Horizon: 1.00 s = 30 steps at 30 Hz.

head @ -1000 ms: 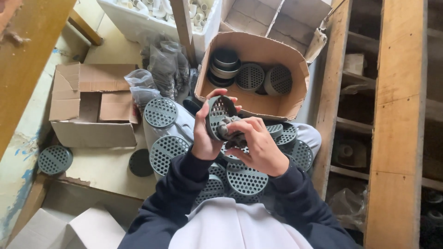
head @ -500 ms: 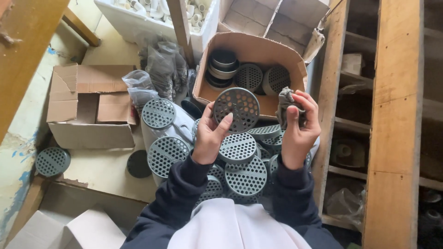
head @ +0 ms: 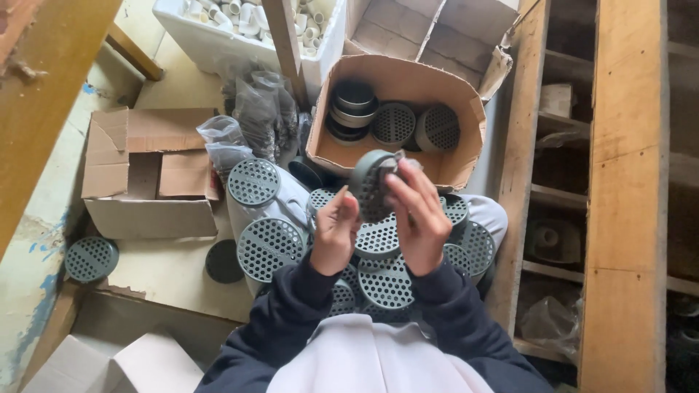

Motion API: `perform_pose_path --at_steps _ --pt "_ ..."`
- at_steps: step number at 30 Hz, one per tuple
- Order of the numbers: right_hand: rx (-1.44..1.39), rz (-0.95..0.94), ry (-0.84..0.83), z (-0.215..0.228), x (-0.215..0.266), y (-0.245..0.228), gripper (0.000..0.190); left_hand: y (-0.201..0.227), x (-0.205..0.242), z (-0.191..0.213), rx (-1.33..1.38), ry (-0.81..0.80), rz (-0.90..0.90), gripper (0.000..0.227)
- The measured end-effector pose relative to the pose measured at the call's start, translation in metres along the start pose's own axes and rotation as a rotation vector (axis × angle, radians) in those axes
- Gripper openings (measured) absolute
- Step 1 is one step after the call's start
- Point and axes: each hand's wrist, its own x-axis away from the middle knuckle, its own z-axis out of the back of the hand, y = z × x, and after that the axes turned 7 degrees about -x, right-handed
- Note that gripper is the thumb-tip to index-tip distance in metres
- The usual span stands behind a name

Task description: Cleaning and inspecting grey plastic mask filter components using a cloth.

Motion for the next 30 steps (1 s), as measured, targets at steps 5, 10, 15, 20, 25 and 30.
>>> perform_pose_path --at_steps 5,10,15,20,25,30 --pt "-0.093 -0.048 0.003 -0.016 -0.010 -0.033 0.022 -0.025 -0.009 -0.001 0.202 0.034 0.033 0.042" --pt "-0.033 -0.040 0.011 -0.018 0.011 -0.022 0.027 -0.050 -0.013 0.031 0.169 0.103 -0.083 0.043" --pt "-0.010 -0.069 0.117 -0.013 -0.007 -0.022 0.025 -0.079 0.014 0.028 -0.026 0.010 0.031 0.044" --pt "-0.060 -0.090 0.037 -0.026 0.024 -0.040 0.026 -0.046 -0.010 0.040 -0.075 0.073 -0.006 0.040" --pt "0.038 -0.078 0.121 -0.017 0.021 -0.014 0.029 -0.022 0.004 0.031 -0.151 0.008 0.022 0.045" --pt "-0.036 -0.042 0.051 -0.027 0.007 -0.051 0.026 -0.009 0.003 0.004 0.026 0.135 0.095 0.038"
